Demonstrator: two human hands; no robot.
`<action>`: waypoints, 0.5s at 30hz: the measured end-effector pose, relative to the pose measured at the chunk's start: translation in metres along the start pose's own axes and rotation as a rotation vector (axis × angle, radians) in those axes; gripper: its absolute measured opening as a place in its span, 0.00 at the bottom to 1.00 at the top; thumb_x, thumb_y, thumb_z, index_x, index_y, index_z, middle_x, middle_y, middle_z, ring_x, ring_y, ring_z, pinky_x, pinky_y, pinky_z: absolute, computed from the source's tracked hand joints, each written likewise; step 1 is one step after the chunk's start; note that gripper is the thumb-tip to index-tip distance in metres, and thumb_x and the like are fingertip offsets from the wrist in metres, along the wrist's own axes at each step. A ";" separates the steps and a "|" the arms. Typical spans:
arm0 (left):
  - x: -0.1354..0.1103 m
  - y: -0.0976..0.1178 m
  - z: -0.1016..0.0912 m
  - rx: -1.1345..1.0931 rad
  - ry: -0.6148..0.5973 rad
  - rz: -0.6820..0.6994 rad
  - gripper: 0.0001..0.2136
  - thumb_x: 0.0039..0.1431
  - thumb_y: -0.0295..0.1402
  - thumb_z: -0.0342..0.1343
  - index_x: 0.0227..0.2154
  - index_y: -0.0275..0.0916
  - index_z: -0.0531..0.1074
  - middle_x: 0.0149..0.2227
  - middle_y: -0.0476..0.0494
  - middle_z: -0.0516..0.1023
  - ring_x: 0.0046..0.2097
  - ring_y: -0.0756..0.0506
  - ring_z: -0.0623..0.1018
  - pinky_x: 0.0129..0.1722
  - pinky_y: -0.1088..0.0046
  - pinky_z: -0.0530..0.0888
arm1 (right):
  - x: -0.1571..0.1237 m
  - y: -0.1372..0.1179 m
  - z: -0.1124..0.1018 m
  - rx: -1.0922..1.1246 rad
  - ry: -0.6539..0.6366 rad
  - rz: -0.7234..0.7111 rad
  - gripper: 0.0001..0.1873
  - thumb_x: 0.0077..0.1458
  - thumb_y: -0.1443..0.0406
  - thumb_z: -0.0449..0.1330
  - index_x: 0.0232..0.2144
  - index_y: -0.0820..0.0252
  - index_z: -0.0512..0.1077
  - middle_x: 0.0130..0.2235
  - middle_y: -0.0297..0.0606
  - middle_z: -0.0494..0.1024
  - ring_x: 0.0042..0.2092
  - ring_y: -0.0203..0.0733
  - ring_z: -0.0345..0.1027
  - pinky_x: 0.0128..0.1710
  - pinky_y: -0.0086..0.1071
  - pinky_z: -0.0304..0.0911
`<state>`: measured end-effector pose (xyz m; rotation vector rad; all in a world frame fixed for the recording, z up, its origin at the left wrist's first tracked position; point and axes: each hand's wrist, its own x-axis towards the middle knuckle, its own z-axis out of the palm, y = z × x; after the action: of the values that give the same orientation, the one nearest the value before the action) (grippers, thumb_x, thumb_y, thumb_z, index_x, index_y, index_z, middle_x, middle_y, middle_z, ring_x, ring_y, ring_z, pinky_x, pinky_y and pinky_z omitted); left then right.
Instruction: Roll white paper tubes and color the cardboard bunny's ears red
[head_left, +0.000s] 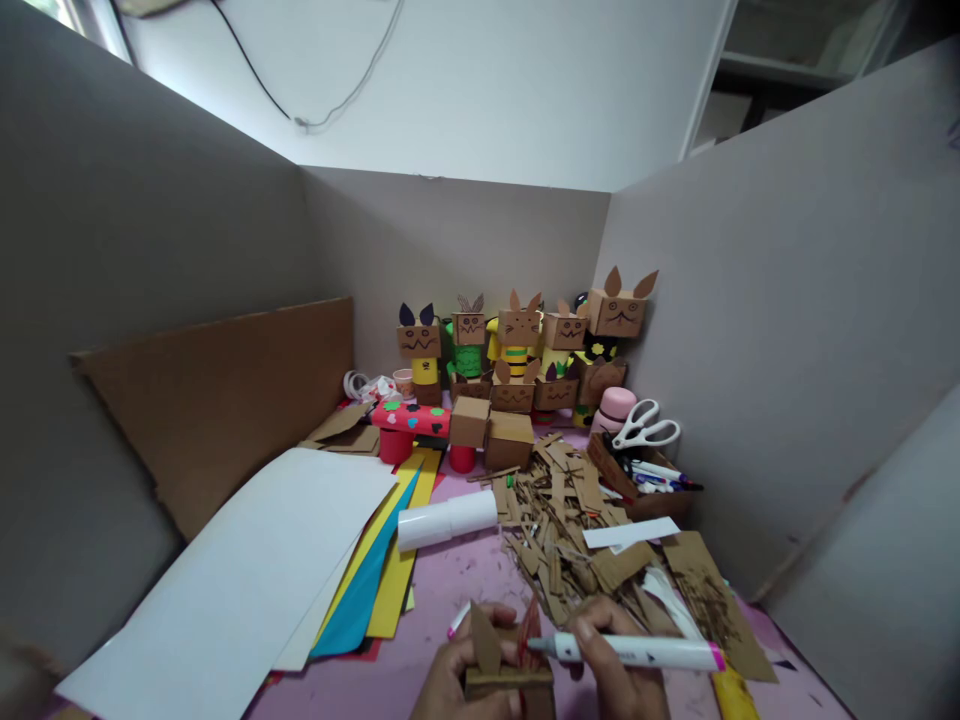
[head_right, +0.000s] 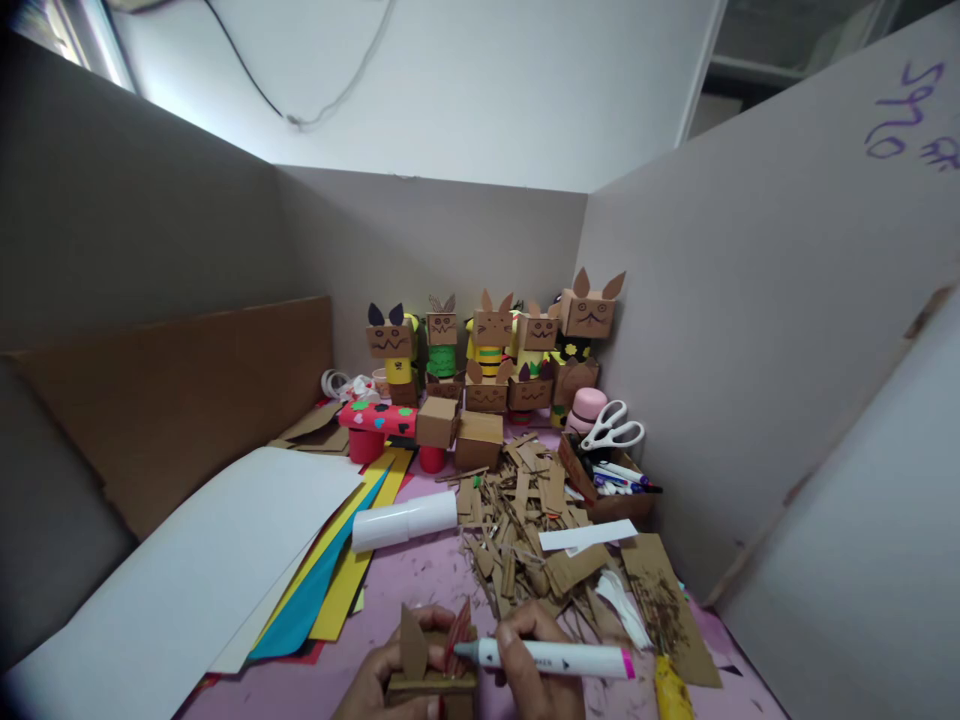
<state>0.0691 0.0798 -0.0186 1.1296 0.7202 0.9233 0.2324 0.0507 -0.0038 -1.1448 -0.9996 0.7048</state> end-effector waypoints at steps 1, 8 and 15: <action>0.001 -0.002 -0.001 0.018 -0.008 -0.002 0.26 0.32 0.53 0.70 0.30 0.34 0.79 0.52 0.35 0.63 0.38 0.43 0.73 0.38 0.69 0.69 | 0.001 -0.003 -0.001 -0.011 0.011 -0.001 0.21 0.54 0.51 0.58 0.17 0.55 0.66 0.16 0.28 0.68 0.21 0.38 0.62 0.23 0.29 0.56; 0.004 -0.008 -0.006 0.078 0.062 -0.050 0.26 0.28 0.51 0.72 0.29 0.36 0.81 0.53 0.36 0.67 0.43 0.36 0.74 0.40 0.66 0.71 | 0.007 -0.008 -0.004 -0.055 0.118 -0.068 0.19 0.56 0.53 0.57 0.19 0.55 0.69 0.17 0.30 0.72 0.22 0.40 0.65 0.25 0.30 0.60; 0.005 -0.005 -0.007 0.065 0.003 0.013 0.24 0.33 0.51 0.70 0.29 0.36 0.81 0.52 0.35 0.65 0.42 0.37 0.75 0.39 0.68 0.71 | 0.000 -0.001 0.000 0.036 -0.004 0.018 0.20 0.53 0.50 0.58 0.17 0.55 0.65 0.16 0.28 0.68 0.19 0.38 0.61 0.22 0.29 0.56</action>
<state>0.0671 0.0864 -0.0259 1.1923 0.7502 0.9183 0.2321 0.0506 -0.0033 -1.1228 -0.9773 0.7367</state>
